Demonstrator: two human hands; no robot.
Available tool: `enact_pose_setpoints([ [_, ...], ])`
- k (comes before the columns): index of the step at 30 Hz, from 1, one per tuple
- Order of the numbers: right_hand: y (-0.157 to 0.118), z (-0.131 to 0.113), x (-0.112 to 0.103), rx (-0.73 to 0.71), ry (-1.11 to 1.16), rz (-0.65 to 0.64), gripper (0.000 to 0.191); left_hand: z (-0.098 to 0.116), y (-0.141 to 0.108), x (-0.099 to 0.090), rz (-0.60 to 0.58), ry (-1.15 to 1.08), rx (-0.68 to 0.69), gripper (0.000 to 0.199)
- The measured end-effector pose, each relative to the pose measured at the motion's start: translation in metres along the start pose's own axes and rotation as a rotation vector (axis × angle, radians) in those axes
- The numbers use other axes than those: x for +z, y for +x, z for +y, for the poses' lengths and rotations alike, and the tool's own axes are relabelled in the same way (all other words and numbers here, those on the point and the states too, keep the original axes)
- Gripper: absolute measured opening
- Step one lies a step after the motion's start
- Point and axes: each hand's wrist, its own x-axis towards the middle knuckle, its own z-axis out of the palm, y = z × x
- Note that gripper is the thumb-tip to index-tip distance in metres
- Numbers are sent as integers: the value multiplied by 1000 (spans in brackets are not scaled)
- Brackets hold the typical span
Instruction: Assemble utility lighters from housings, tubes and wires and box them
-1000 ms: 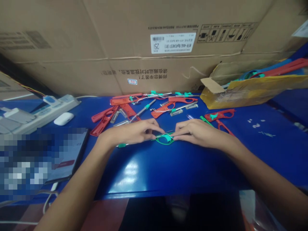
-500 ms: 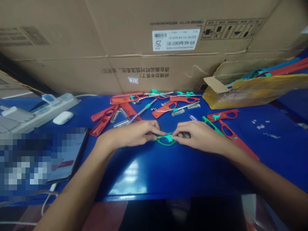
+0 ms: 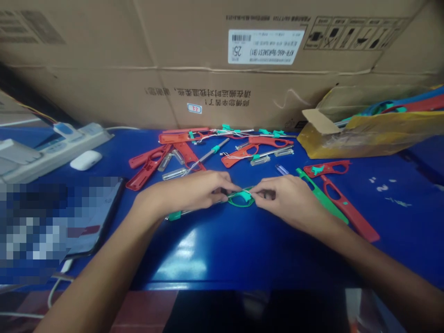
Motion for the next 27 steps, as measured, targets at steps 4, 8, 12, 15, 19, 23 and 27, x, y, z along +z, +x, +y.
enact_pose_setpoints([
  [4,0,4,-3,-27,32,-20,19,3,0,0,13,56,14,35],
  [8,1,4,-3,-56,1,-45,21,8,0,3,45,154,18,33],
  [12,4,5,1,-48,-12,-42,22,16,0,9,102,282,-6,31],
  [15,4,6,5,-65,-43,-11,20,19,-1,12,113,329,-15,32],
  [19,2,9,6,-196,-74,22,25,17,-1,14,129,328,3,35],
  [23,3,7,5,-206,-89,-30,26,15,0,13,115,264,-9,28],
  [27,5,5,3,-124,-130,-99,29,13,0,6,51,171,-19,26],
])
